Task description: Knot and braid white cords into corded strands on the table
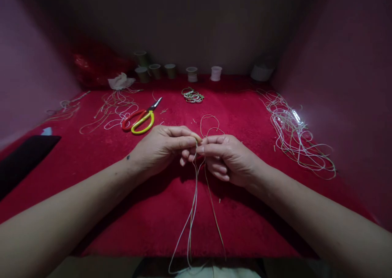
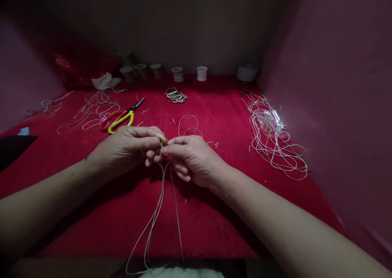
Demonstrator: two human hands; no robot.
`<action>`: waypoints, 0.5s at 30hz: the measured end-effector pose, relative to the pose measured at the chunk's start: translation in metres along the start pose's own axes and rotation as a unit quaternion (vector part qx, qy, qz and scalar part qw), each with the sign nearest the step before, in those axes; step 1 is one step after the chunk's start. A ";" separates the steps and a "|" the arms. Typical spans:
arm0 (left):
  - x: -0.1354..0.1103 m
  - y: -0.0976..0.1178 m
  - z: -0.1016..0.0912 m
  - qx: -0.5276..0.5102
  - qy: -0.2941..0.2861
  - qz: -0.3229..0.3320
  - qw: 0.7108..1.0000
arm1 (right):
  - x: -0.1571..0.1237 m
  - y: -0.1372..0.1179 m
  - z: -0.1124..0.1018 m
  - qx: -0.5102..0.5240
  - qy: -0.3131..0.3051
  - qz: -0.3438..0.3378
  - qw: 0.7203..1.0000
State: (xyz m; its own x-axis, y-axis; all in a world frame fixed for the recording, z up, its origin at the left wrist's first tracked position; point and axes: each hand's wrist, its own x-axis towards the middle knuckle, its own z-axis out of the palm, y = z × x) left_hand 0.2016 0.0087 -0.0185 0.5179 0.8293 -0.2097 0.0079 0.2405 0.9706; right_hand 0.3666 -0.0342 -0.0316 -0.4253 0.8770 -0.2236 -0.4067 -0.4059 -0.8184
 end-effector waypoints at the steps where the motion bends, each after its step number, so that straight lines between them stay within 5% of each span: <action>1: 0.000 0.000 0.000 0.001 0.000 -0.002 1.000 | 0.000 0.000 -0.001 0.012 -0.012 0.001 1.000; 15: 0.001 -0.001 0.000 -0.005 -0.010 0.001 1.000 | 0.004 0.004 -0.002 0.083 -0.049 0.030 0.995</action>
State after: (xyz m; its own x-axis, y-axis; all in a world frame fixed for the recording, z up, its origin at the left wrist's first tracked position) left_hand 0.2021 0.0093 -0.0201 0.5341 0.8200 -0.2058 -0.0007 0.2439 0.9698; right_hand 0.3648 -0.0319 -0.0364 -0.5269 0.8235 -0.2102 -0.5028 -0.5014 -0.7042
